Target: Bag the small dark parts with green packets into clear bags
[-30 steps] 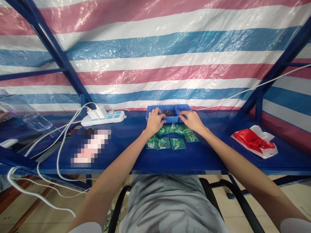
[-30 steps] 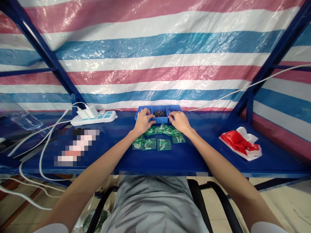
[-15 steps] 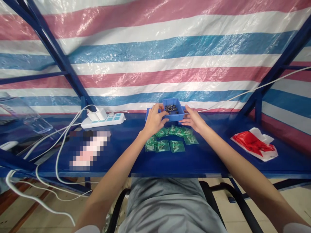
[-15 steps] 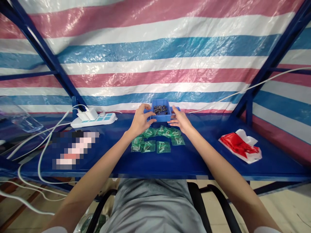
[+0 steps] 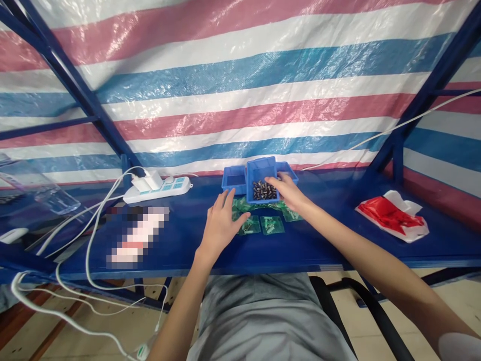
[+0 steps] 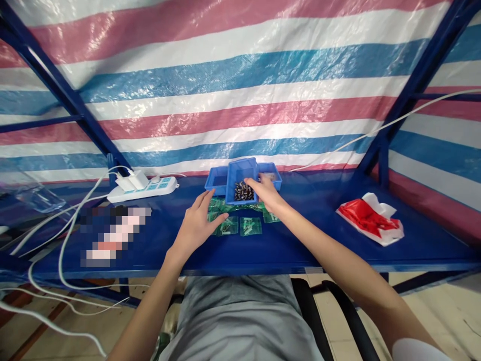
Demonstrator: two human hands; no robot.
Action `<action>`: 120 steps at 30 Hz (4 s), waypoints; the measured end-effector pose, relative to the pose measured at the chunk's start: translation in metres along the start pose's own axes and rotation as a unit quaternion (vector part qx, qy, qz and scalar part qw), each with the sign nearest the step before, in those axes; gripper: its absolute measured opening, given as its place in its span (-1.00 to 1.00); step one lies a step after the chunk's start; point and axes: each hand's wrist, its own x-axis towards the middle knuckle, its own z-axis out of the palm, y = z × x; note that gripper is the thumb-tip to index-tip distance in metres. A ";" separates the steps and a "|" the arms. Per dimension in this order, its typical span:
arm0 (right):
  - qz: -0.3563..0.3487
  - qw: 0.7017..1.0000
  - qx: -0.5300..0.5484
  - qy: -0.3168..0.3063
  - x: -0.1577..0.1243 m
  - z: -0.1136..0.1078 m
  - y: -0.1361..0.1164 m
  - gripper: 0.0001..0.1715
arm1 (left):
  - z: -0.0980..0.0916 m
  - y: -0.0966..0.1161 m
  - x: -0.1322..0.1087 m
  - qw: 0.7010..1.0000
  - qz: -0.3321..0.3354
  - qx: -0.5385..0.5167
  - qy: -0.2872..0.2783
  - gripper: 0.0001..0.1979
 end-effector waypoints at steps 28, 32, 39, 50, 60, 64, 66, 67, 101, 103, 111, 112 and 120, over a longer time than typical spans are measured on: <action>-0.193 0.966 -0.157 0.064 -0.031 0.017 -0.028 -0.21 | 0.016 -0.010 -0.013 0.988 -0.024 0.003 -0.150 -0.15; -0.186 0.966 -0.173 0.057 -0.028 0.009 -0.026 -0.24 | 0.016 -0.010 -0.013 0.987 -0.029 0.001 -0.157 -0.14; -0.212 0.952 -0.219 0.004 -0.021 -0.009 -0.023 -0.18 | 0.017 -0.012 -0.013 0.987 -0.027 -0.004 -0.156 -0.14; -0.241 0.925 -0.294 -0.001 -0.021 -0.020 -0.027 -0.17 | 0.015 -0.011 -0.013 0.987 -0.032 -0.008 -0.156 -0.15; -0.259 0.913 -0.315 -0.023 -0.015 -0.044 -0.025 -0.18 | 0.019 -0.016 -0.013 0.991 -0.015 -0.013 -0.133 -0.20; -0.277 0.906 -0.318 -0.022 -0.015 -0.047 -0.023 -0.18 | 0.018 -0.013 -0.014 0.994 -0.001 -0.008 -0.108 -0.27; -0.282 0.908 -0.311 -0.013 -0.016 -0.048 -0.024 -0.19 | 0.016 -0.009 -0.014 0.996 0.021 -0.001 -0.086 -0.32; -0.279 0.911 -0.305 -0.002 -0.016 -0.049 -0.024 -0.19 | 0.014 -0.007 -0.014 0.997 0.035 0.002 -0.073 -0.35; -0.080 0.938 -0.323 0.099 0.032 -0.052 0.056 -0.75 | 0.046 -0.034 0.126 0.978 0.195 0.008 -0.067 -0.69; -0.084 0.940 -0.318 0.090 0.033 -0.053 0.055 -0.75 | 0.044 -0.040 0.128 0.976 0.203 -0.023 -0.081 -0.69; -0.087 0.949 -0.296 0.066 0.034 -0.057 0.052 -0.79 | 0.042 -0.045 0.132 0.976 0.201 -0.068 -0.058 -0.75; -0.086 0.950 -0.293 0.064 0.033 -0.057 0.051 -0.79 | 0.043 -0.045 0.131 0.975 0.203 -0.070 -0.054 -0.76; -0.082 0.948 -0.303 0.061 0.032 -0.060 0.049 -0.79 | 0.044 -0.047 0.132 0.977 0.193 -0.077 -0.056 -0.76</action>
